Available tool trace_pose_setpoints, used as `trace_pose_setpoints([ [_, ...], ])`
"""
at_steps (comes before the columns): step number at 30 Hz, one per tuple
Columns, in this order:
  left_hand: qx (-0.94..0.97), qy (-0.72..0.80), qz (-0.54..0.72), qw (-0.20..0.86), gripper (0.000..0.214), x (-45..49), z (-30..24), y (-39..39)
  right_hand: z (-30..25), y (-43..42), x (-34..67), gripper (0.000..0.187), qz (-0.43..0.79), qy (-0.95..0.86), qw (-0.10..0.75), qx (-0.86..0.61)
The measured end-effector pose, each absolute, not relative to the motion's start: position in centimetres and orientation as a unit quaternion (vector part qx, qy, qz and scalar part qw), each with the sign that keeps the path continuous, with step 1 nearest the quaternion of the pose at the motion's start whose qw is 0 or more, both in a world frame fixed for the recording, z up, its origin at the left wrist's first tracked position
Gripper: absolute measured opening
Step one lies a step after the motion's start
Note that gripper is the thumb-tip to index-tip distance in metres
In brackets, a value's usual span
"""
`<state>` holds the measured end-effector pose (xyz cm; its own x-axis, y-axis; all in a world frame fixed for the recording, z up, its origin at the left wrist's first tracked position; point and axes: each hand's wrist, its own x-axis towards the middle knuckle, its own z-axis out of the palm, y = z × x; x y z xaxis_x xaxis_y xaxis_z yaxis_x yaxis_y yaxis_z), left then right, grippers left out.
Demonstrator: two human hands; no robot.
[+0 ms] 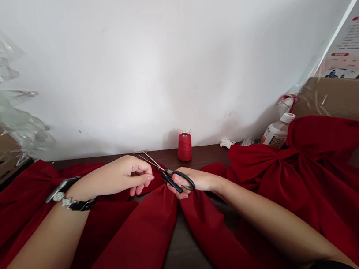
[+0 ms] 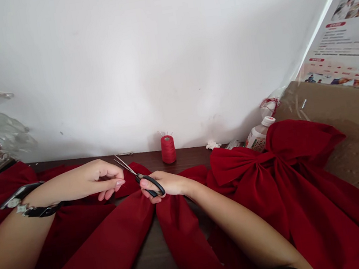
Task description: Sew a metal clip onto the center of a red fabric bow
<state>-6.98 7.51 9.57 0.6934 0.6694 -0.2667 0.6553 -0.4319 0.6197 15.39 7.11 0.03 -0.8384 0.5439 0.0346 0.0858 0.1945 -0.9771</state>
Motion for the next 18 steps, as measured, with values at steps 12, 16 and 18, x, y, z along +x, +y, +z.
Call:
trace_pose_setpoints([
  [12, 0.846, 0.362, -0.013, 0.391, 0.021, -7.0, 9.7, 6.5, 0.6, 7.1, 15.1, 0.062, 0.634, -0.692, 0.252, -0.237],
  [16, 0.833, 0.371, 0.031, 0.409, 0.022, -7.4, 10.4, 6.4, 1.2, 7.6, 16.0, 0.055, 0.575, -0.706, 0.351, -0.217],
  [18, 0.833, 0.377, 0.052, 0.402, 0.024, -7.6, 10.7, 6.4, 2.1, 7.6, 16.7, 0.060, 0.558, -0.707, 0.387, -0.196],
])
